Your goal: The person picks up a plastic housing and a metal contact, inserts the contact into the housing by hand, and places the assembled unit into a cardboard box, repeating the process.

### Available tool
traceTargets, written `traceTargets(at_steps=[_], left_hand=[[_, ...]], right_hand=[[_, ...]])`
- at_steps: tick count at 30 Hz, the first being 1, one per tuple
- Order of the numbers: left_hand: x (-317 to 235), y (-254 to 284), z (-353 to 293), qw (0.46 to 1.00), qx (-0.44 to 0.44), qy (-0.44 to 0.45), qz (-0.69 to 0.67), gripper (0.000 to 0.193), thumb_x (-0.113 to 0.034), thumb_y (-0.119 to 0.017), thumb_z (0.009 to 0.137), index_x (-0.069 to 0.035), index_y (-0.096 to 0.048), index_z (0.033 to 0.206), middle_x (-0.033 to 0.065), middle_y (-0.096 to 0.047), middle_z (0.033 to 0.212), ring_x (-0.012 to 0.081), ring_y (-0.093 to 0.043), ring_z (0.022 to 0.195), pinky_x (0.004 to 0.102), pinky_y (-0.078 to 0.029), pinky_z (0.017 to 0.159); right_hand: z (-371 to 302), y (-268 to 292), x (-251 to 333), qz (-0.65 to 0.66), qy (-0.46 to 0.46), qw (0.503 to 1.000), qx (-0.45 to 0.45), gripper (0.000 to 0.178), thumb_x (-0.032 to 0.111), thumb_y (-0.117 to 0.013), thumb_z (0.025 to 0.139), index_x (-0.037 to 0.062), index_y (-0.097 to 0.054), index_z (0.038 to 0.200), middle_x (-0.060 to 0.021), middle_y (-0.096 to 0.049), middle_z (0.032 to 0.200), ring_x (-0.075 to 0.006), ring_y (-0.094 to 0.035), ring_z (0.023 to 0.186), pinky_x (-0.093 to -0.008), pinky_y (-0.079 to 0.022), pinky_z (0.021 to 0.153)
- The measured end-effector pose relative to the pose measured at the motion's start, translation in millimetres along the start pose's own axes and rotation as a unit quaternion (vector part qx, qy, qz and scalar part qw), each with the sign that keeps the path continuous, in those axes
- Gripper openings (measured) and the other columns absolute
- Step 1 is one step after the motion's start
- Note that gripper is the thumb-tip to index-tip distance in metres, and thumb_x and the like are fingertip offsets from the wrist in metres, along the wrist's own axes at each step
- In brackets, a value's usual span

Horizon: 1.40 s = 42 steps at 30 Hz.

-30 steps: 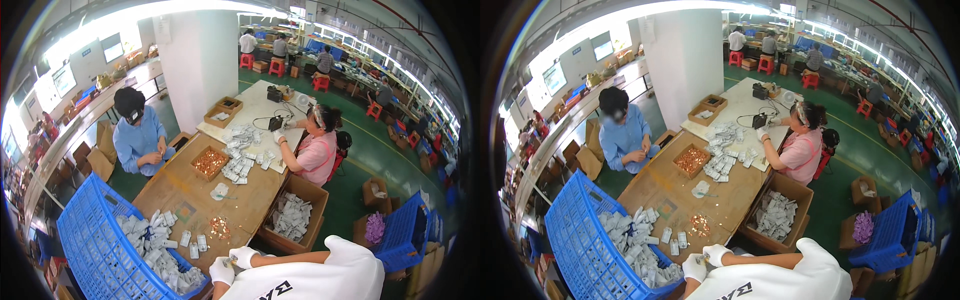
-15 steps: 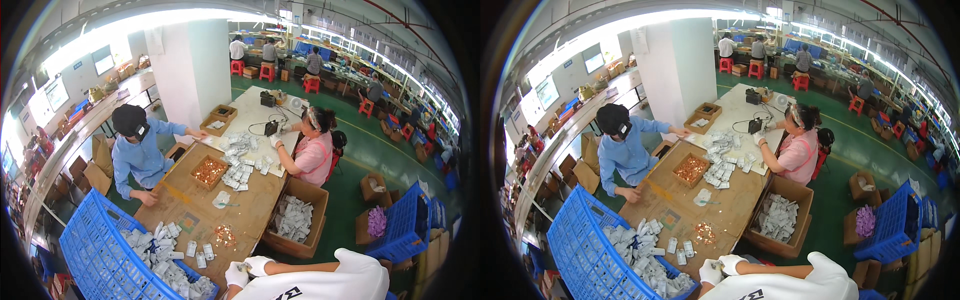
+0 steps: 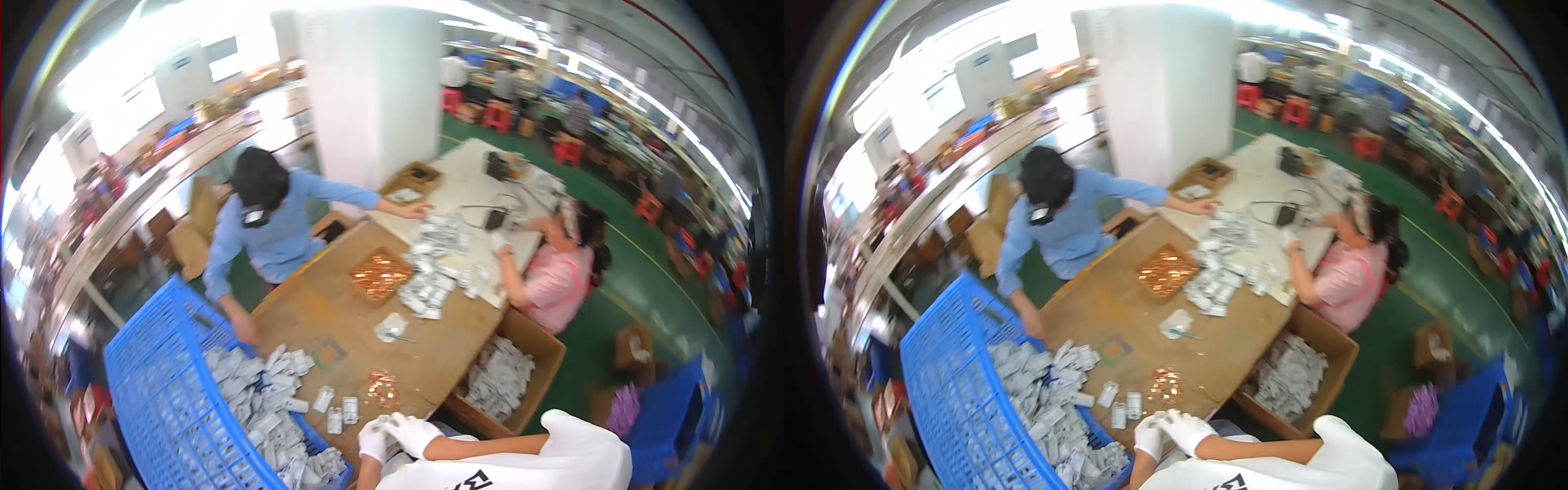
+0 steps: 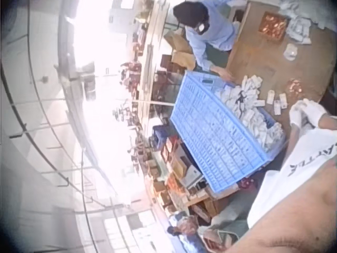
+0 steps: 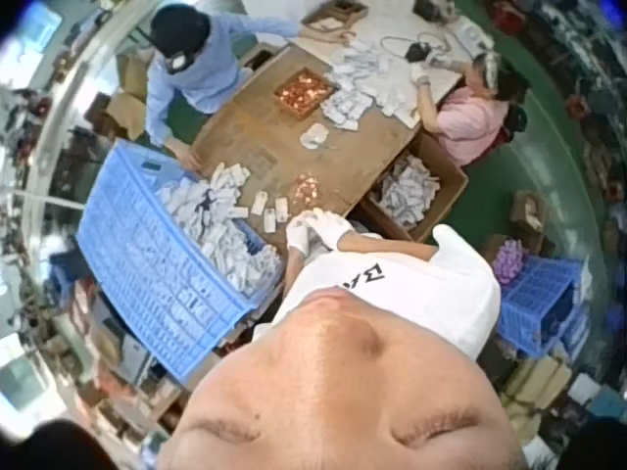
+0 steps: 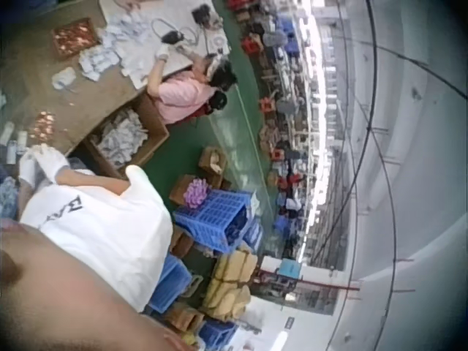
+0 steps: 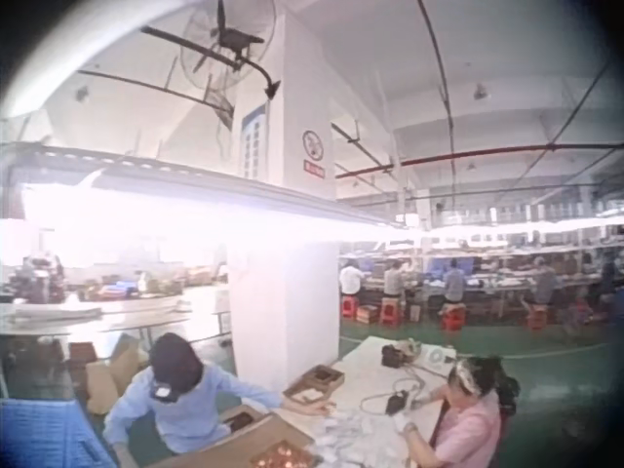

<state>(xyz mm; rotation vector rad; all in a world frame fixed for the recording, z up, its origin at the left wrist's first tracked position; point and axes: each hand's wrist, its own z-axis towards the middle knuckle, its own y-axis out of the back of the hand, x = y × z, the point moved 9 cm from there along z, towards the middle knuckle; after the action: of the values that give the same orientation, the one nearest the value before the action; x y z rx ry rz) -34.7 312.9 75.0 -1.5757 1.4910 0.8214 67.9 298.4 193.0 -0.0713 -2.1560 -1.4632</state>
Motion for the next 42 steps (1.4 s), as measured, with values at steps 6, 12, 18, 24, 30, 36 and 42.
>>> traceTargets(at_steps=[6, 12, 18, 24, 30, 36, 42], left_hand=[[3.7, -67.5, 16.9, 0.838, 0.167, 0.176, -0.489, 0.025, -0.016, -0.054, 0.094, -0.001, -0.060, 0.111, 0.0135, -0.065, 0.109, 0.0261, -0.061, 0.103, 0.0401, -0.048, 0.094], [44.1, -75.1, 54.0, 0.884, 0.056, 0.198, -0.420, 0.025, -0.020, -0.052, 0.097, 0.000, -0.059, 0.109, 0.0139, -0.064, 0.112, 0.0262, -0.061, 0.103, 0.0398, -0.046, 0.097], [42.6, -70.1, 80.1, 0.937, -0.021, 0.188, -0.293, 0.015, -0.017, -0.055, 0.095, -0.006, -0.062, 0.103, 0.0079, -0.065, 0.098, 0.0223, -0.061, 0.091, 0.0363, -0.050, 0.083], [48.7, -62.0, 89.3, 0.955, -0.083, 0.215, -0.185, 0.015, -0.015, -0.054, 0.094, -0.004, -0.064, 0.097, 0.0092, -0.065, 0.091, 0.0241, -0.061, 0.084, 0.0385, -0.049, 0.076], [-5.4, -64.4, 85.1, 0.978, -0.096, 0.150, -0.107, 0.019, -0.014, -0.055, 0.091, -0.002, -0.066, 0.101, 0.0093, -0.066, 0.094, 0.0235, -0.063, 0.081, 0.0422, -0.051, 0.066], [-43.6, -35.2, 119.4, 0.996, -0.048, 0.022, 0.074, 0.039, -0.031, -0.054, 0.095, -0.005, -0.050, 0.125, 0.0109, -0.060, 0.109, 0.0201, -0.057, 0.098, 0.0383, -0.051, 0.076], [-32.9, 3.1, 31.7, 0.984, -0.096, 0.132, -0.072, 0.051, -0.025, -0.059, 0.095, -0.002, -0.041, 0.136, 0.0139, -0.054, 0.126, 0.0266, -0.058, 0.112, 0.0378, -0.052, 0.087]], right_hand=[[18.6, 13.0, -49.7, -0.026, -0.027, 0.999, 0.029, 0.048, 0.022, -0.057, 0.085, 0.0206, -0.046, 0.131, -0.0178, -0.051, 0.109, -0.0376, -0.063, 0.086, -0.0510, -0.053, 0.072], [38.8, 6.9, -70.6, -0.033, 0.012, 0.994, 0.103, 0.045, 0.026, -0.056, 0.085, 0.0295, -0.046, 0.129, -0.0190, -0.048, 0.114, -0.0394, -0.064, 0.083, -0.0507, -0.054, 0.071], [62.0, 19.9, -75.2, -0.027, 0.105, 0.989, 0.101, 0.034, 0.026, -0.059, 0.083, 0.0207, -0.056, 0.116, -0.0185, -0.047, 0.116, -0.0374, -0.064, 0.087, -0.0503, -0.053, 0.077], [74.2, 11.8, -79.0, 0.000, 0.072, 0.989, 0.127, 0.026, 0.027, -0.059, 0.084, 0.0120, -0.060, 0.105, -0.0164, -0.047, 0.122, -0.0378, -0.064, 0.088, -0.0509, -0.052, 0.079], [75.0, 26.3, -83.0, 0.058, 0.085, 0.991, 0.091, 0.031, 0.027, -0.058, 0.086, 0.0125, -0.057, 0.113, -0.0167, -0.045, 0.132, -0.0385, -0.062, 0.093, -0.0477, -0.051, 0.082], [118.5, 54.1, -121.8, 0.200, 0.167, 0.961, -0.095, 0.037, 0.011, -0.050, 0.086, 0.0120, -0.062, 0.122, -0.0166, -0.060, 0.122, -0.0337, -0.053, 0.119, -0.0400, -0.041, 0.104], [228.1, 127.2, -362.5, -0.063, -0.183, 0.950, -0.246, 0.031, 0.024, -0.050, 0.088, 0.0098, -0.058, 0.114, -0.0221, -0.062, 0.107, -0.0411, -0.061, 0.095, -0.0510, -0.051, 0.082]])
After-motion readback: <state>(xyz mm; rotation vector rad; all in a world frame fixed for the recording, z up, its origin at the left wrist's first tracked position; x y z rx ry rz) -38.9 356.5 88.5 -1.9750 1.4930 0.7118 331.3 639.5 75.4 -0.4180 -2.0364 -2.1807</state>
